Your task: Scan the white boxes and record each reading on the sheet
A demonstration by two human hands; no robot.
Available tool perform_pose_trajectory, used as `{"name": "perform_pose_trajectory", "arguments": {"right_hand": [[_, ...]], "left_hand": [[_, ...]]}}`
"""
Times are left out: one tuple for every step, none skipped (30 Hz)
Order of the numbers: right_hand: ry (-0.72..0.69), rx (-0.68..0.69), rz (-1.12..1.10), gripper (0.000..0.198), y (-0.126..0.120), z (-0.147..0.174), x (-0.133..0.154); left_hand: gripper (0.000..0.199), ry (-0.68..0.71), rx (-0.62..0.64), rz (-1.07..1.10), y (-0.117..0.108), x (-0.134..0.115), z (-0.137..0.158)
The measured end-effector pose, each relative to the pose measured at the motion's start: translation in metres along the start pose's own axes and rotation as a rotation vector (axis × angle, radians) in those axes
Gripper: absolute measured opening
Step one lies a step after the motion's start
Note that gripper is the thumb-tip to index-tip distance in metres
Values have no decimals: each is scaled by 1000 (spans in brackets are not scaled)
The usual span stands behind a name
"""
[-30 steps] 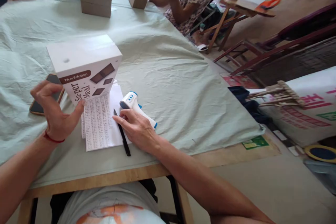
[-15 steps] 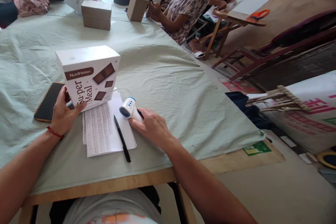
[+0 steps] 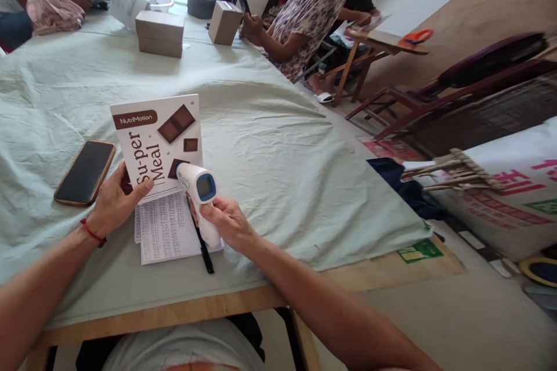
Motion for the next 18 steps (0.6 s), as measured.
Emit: {"name": "perform_pose_trajectory", "arguments": {"right_hand": [[-16, 6, -4, 52, 1, -2, 1], [-31, 12, -7, 51, 3, -2, 2], [-41, 15, -7, 49, 4, -3, 3], [-46, 14, -7, 47, 5, -3, 3], [-45, 11, -8, 46, 5, -2, 2], [-41, 7, -10, 45, 5, -2, 1], [-37, 6, -13, 44, 5, -1, 0], [-36, 4, -15, 44, 5, -1, -1], [-38, 2, -16, 43, 5, 0, -2], [-42, -1, -16, 43, 4, 0, -3], [-46, -3, -13, 43, 4, 0, -3], [-49, -4, -10, 43, 4, 0, -3], [-53, -4, -7, 42, 3, 0, -3], [-55, -1, -4, 42, 4, 0, -2], [-56, 2, 0, 42, 4, 0, -2], [-57, 6, 4, 43, 4, 0, -1], [-56, 9, 7, 43, 4, 0, -1], [-55, 9, 11, 42, 4, 0, 0]], "left_hand": [[41, 4, 5, 3, 0, 0, 0], [42, 9, 9, 5, 0, 0, 0], [42, 15, 12, 8, 0, -1, 0], [42, 17, 16, 11, 0, -1, 0], [42, 18, 18, 16, 0, -1, 0], [42, 16, 19, 20, 0, -1, 0], [42, 13, 20, 25, 0, -1, 0], [42, 11, 20, 28, 1, -1, 0], [41, 10, 21, 30, 1, -1, 0], [41, 10, 21, 31, 1, -1, 0], [41, 10, 23, 33, 1, -2, 0], [42, 11, 25, 35, 1, -2, 0], [42, 11, 28, 39, 1, -3, 1], [43, 9, 29, 44, 1, -3, 1], [44, 4, 29, 50, 1, -3, 1], [45, -2, 29, 57, 1, -3, 1], [45, -8, 29, 63, 1, -3, 1], [45, -14, 28, 68, 1, -3, 1]]}}
Point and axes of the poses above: each hand's wrist, its own z-axis away from the middle knuckle, its own y-axis out of the palm, x = y × z, the point moved 6 cm from there along -z, towards the middle knuckle, and after that the axes turned 7 degrees about -z, right-handed, at the moved point
